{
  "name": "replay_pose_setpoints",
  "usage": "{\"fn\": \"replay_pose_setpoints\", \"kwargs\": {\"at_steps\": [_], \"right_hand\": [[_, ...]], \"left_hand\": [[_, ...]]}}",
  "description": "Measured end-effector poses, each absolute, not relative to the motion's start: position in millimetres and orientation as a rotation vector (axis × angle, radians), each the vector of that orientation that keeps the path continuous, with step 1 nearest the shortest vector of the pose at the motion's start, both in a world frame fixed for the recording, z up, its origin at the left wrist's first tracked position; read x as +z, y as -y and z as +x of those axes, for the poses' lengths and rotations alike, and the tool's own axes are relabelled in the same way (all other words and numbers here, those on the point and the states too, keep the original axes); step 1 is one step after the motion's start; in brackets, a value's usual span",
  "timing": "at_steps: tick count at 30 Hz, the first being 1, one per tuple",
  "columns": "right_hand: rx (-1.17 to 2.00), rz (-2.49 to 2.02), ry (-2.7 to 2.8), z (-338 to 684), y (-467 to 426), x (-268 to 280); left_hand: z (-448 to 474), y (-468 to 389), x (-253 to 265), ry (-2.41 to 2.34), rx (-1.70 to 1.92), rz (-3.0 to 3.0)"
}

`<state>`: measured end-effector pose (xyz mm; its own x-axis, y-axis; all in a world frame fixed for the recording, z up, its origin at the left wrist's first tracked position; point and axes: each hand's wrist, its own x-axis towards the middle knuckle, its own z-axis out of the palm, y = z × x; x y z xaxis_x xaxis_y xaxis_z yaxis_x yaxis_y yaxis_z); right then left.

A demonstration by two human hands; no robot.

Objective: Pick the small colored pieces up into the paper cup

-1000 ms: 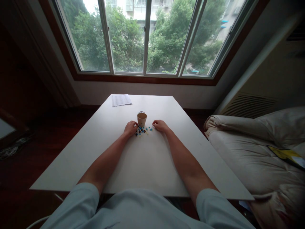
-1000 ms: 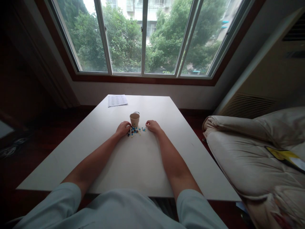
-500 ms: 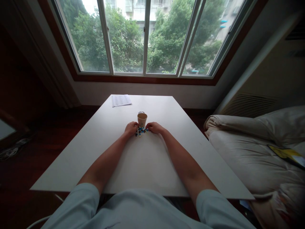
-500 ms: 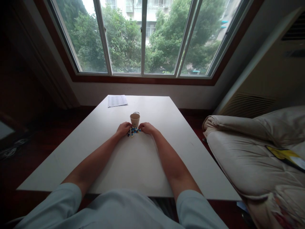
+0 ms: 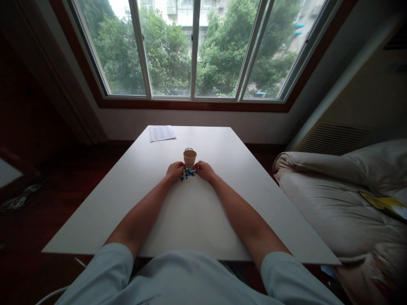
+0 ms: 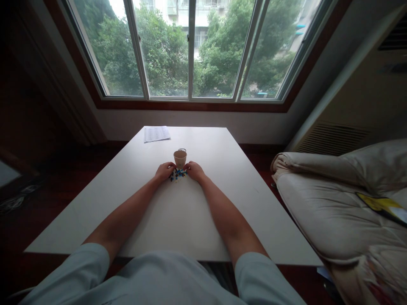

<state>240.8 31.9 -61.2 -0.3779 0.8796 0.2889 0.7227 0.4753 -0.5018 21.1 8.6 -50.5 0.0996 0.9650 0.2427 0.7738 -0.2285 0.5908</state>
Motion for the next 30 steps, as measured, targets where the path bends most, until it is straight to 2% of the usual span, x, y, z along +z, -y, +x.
{"fn": "replay_pose_setpoints", "kwargs": {"at_steps": [9,20,30], "right_hand": [[0.420,-1.317,2.182,239,-30,-59],[0.165,-1.546,2.091,238,-31,-63],[0.120,-1.699,2.005,241,-31,-61]], "left_hand": [[22,-7,-50,-1.700,0.864,2.107],[30,0,-47,-1.593,0.804,2.282],[39,11,-38,-1.379,0.820,2.522]]}}
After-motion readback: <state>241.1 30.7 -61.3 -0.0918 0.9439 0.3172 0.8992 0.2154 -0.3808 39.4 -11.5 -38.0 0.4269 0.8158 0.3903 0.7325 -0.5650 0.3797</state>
